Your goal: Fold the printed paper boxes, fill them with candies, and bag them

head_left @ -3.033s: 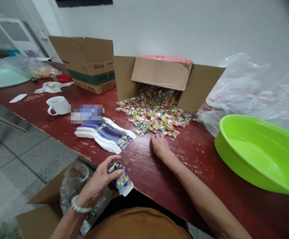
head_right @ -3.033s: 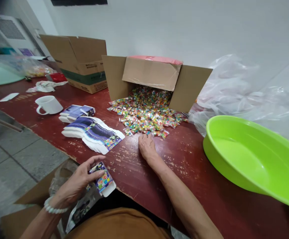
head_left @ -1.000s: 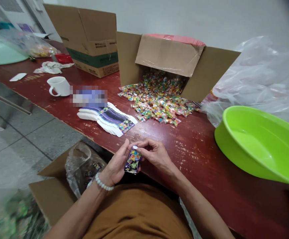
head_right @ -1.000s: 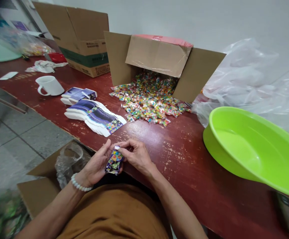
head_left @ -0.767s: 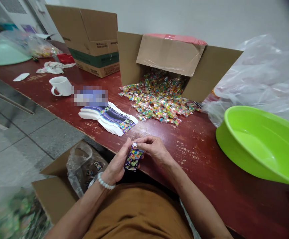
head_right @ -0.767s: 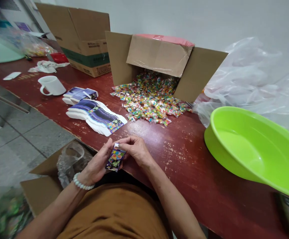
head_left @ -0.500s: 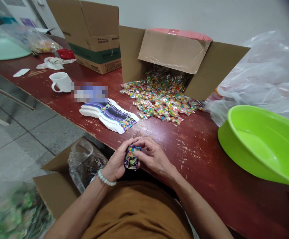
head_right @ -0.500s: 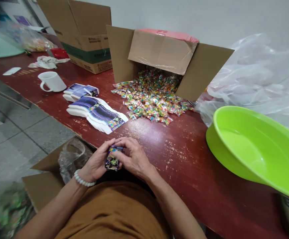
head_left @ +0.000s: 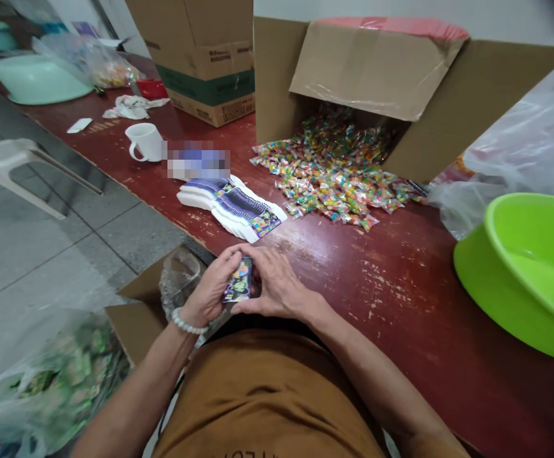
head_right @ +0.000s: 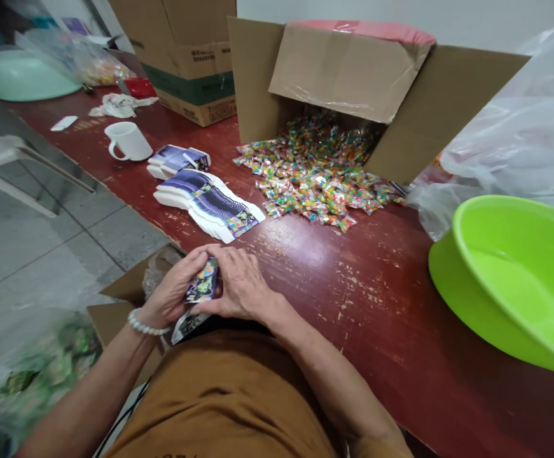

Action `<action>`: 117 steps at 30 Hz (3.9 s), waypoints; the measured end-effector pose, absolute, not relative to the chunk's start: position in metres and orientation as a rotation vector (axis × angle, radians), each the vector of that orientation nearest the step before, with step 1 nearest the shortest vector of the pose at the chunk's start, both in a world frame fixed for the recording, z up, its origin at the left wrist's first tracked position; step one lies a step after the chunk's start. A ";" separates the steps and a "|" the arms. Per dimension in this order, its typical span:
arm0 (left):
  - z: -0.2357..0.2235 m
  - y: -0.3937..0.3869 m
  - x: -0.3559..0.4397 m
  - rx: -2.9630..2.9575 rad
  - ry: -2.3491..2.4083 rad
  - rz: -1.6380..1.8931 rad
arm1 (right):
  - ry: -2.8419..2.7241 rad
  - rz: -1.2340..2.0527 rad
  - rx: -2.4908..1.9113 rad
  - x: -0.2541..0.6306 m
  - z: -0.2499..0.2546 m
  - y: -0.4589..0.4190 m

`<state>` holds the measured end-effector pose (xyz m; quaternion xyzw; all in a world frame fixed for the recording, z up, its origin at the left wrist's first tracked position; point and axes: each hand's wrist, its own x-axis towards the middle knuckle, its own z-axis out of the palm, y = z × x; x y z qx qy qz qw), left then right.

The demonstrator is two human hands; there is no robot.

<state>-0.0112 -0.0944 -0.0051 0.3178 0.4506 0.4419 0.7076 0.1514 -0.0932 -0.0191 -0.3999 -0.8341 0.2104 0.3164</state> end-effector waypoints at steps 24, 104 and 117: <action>-0.018 -0.026 -0.024 2.220 1.740 1.078 | -1.258 0.767 -1.690 0.169 -0.046 0.014; -0.006 -0.100 0.033 0.991 0.966 0.822 | -1.516 1.117 -0.994 0.190 0.008 -0.102; -0.004 -0.098 0.041 1.085 1.007 0.701 | -1.616 1.068 -1.214 0.202 0.003 -0.089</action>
